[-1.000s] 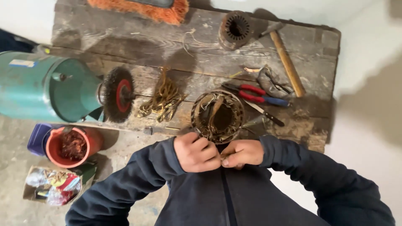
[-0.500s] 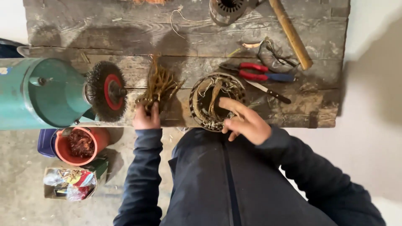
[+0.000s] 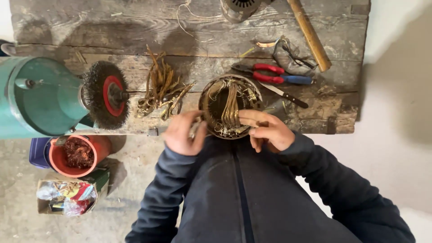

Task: The person works at a wooden workbench on a circular ring frame filled with straw-like fibers. They pull bundles of fibers out of the ring by hand, cut fibers with a knife, trim pieces with red-handled pliers, and place trimmed fibers on the bench beside the ring.

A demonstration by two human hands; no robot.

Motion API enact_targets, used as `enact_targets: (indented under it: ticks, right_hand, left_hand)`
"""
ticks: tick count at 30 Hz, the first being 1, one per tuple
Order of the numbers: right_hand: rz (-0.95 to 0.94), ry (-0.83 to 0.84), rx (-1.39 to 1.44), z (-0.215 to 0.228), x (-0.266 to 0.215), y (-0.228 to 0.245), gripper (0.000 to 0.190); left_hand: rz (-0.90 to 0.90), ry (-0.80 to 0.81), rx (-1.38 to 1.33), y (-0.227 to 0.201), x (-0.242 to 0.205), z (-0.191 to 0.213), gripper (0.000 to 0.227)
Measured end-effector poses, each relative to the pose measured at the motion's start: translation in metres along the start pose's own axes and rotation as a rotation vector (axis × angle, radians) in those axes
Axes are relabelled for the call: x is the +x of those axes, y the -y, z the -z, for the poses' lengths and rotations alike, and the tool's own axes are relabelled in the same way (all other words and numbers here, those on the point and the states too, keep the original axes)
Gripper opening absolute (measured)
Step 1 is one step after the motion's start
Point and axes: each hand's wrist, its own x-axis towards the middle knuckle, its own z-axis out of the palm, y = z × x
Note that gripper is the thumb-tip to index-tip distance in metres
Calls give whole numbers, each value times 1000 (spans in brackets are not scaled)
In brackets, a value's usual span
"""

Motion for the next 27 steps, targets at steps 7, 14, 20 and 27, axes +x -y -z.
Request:
enact_targets:
  ticks: [7, 14, 20, 27]
  right_hand:
    - [61, -48, 69, -5, 1, 8, 67]
    - [14, -115, -444, -23, 18, 17, 55]
    - [16, -84, -272, 4, 7, 2, 51]
    - [-1, -56, -138, 4, -1, 5, 57]
  left_hand:
    - [-124, 79, 87, -36, 41, -23, 47]
    - [-138, 272, 13, -16, 36, -29, 36]
    - [-68, 284, -141, -10, 36, -30, 23]
    - [53, 113, -157, -25, 37, -40, 66]
